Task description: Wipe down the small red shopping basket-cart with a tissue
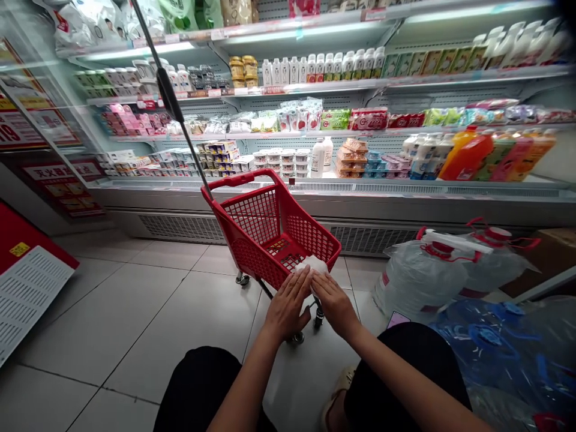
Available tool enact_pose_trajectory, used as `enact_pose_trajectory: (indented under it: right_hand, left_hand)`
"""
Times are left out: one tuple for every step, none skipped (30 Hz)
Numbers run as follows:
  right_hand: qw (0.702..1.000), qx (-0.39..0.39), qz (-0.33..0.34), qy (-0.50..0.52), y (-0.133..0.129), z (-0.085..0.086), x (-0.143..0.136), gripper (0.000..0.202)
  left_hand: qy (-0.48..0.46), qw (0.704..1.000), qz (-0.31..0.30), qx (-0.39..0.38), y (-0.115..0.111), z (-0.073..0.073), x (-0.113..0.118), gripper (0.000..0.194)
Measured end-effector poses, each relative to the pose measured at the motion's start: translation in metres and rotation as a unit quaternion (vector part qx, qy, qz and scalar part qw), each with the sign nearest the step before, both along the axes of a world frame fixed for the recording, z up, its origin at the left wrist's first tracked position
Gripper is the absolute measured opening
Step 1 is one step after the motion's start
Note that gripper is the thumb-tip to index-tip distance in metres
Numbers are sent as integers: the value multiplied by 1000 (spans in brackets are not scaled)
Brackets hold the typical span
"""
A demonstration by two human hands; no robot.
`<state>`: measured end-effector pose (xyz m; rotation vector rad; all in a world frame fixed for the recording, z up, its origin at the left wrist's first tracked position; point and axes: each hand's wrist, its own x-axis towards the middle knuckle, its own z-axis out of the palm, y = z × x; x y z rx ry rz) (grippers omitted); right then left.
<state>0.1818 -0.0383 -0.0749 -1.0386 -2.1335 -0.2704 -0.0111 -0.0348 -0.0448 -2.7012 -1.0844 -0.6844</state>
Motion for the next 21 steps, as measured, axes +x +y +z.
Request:
enact_pose_trajectory:
  right_hand:
    - [1000, -4, 7, -9, 0, 3, 2, 75]
    - [1000, -12, 13, -18, 1, 7, 5, 76]
    - [999, -20, 17, -22, 2, 9, 9, 76]
    - [999, -27, 18, -22, 3, 12, 14, 77]
    - [999, -34, 19, -19, 4, 13, 18, 77]
    - [999, -41, 19, -13, 5, 13, 22, 77]
    - [999, -48, 18, -4, 5, 13, 25, 78]
    - [998, -55, 15, 7, 4, 12, 27, 78]
    - [998, -62, 10, 17, 3, 10, 28, 78]
    - [997, -67, 2, 26, 1, 9, 27, 78]
    - [997, -70, -7, 31, -2, 8, 26, 79]
    - [997, -72, -16, 32, -4, 8, 23, 79]
    - [997, -72, -24, 29, -7, 8, 19, 78]
    - [997, -70, -31, 24, -9, 9, 15, 78]
    - [997, -68, -36, 19, -11, 11, 11, 78]
    - [997, -65, -39, 14, -12, 13, 7, 78]
    - [997, -61, -42, 10, -12, 15, 5, 78]
    - [997, -57, -44, 6, -11, 17, 5, 78]
    - [998, -53, -45, 1, -10, 19, 7, 78]
    - [998, -50, -46, -5, -9, 20, 12, 78]
    - [998, -48, -47, -12, -8, 19, 19, 78]
  left_hand:
    - [0, 1000, 5, 4, 3, 3, -5, 96]
    - [-3, 1000, 18, 10, 7, 6, -10, 95]
    - [-9, 999, 39, 15, 10, 10, -16, 93]
    - [-17, 998, 64, 20, 14, 14, -21, 92]
    - [-23, 996, 88, 22, 16, 18, -25, 90]
    - [-27, 994, 106, 21, 18, 21, -29, 89]
    - [-30, 992, 117, 19, 18, 24, -30, 89]
    - [-32, 992, 123, 17, 17, 26, -29, 88]
    - [-33, 991, 126, 15, 16, 28, -27, 89]
    - [-34, 991, 126, 14, 14, 28, -24, 89]
    - [-35, 992, 123, 14, 12, 28, -20, 90]
    - [-33, 992, 117, 15, 10, 27, -15, 91]
    - [-29, 994, 107, 15, 9, 25, -10, 92]
    - [-24, 995, 95, 14, 8, 24, -6, 93]
    - [-19, 996, 83, 13, 8, 22, -2, 95]
    - [-15, 997, 72, 12, 8, 21, 1, 97]
    - [-12, 998, 64, 12, 8, 20, 3, 99]
    - [-7, 998, 55, 12, 9, 19, 4, 99]
    - [-2, 999, 46, 13, 10, 19, 4, 99]
    - [3, 999, 40, 15, 10, 20, 2, 97]
    - [5, 999, 41, 18, 11, 22, -1, 95]
